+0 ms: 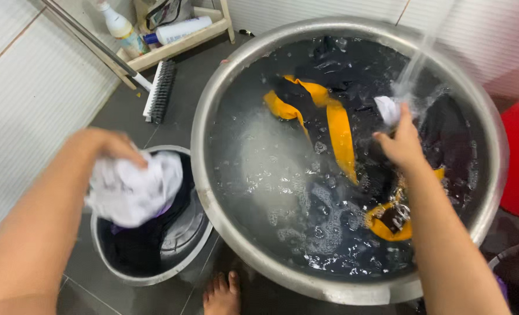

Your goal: The person hand-washes a load of mixed-color clothes in a large metal basin filled with water. They repeatedly submerge, agitate, and wring out various garments including a black and yellow shirt, a white t-shirt, and a pair of jeans, then transfer them to a smaller basin.

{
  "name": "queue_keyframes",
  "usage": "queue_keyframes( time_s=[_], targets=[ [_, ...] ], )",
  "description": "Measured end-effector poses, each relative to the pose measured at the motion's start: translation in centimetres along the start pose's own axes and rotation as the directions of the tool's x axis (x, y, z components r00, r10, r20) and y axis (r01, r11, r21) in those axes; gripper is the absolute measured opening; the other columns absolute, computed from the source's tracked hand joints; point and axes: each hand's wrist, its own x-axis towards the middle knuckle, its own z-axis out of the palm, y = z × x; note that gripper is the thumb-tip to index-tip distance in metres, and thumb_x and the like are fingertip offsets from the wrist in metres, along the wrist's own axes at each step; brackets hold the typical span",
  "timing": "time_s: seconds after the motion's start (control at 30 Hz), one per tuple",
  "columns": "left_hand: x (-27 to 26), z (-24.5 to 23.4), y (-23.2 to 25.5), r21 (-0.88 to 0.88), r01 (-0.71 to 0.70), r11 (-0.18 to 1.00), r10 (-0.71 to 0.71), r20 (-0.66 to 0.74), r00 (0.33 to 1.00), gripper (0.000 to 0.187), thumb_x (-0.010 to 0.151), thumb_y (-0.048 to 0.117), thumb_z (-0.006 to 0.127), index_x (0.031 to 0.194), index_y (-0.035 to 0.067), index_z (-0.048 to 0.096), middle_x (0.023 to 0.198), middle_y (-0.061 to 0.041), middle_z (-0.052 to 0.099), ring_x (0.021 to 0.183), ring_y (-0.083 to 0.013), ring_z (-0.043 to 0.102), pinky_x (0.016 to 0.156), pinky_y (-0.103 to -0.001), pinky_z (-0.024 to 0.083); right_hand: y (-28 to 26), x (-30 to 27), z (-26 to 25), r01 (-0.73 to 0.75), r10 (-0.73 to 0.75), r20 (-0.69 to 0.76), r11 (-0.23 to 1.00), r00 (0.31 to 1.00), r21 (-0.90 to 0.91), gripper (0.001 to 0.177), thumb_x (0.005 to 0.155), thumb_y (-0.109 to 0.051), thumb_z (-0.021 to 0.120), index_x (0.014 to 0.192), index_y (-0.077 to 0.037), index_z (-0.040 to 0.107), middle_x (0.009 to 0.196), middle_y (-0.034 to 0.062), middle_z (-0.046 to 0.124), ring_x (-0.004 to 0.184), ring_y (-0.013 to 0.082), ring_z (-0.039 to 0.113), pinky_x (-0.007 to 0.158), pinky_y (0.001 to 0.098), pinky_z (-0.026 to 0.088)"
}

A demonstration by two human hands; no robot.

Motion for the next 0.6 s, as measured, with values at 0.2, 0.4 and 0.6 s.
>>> queue_keyframes(
  time_s=[0.2,0.4,0.6],
  targets=[
    [2.9,-0.3,4.7,0.12,-0.456,0.882,0.469,-0.124,0.874,0.084,0.069,0.049,0.086,0.138,0.009,0.06,0.14,-0.016,0.063,0.127,-0.0302,0.062,0.108,-0.044,0.049,3.9,3.0,3.7,-0.169,0.267,0.3,0.934,0.916,-0.315,0.058,0.077,-0.045,0.086,0.115,-0.003,0.073,0.112,0.02,0.075,0.104,0.0347,0.071,0.092,0.0462,0.055],
    [-0.5,-1.0,22.4,0.257,-0.816,0.517,0.791,-0.509,0.34,0.072,0.076,0.035,0.083,0.136,0.004,0.059,0.133,-0.019,0.063,0.124,-0.0354,0.06,0.104,-0.043,0.049,-13.0,-0.1,2.2,0.096,-0.178,0.279,0.954,0.944,0.285,0.03,0.084,-0.023,0.076,0.106,-0.004,0.073,0.091,0.0108,0.077,0.081,0.0201,0.073,0.076,0.0357,0.057],
    [-6.9,0.8,35.6,0.134,-0.983,0.124,0.66,-0.751,-0.019,0.132,0.069,0.052,0.095,0.159,-0.003,0.014,0.155,-0.035,0.037,0.145,-0.0438,0.04,0.121,-0.047,0.032,-21.5,0.4,-13.6,0.009,0.055,-0.08,0.773,0.995,0.635,0.03,0.096,-0.008,0.067,0.126,-0.006,0.064,0.11,0.0051,0.073,0.096,0.0148,0.071,0.081,0.0307,0.057]
  ],
)
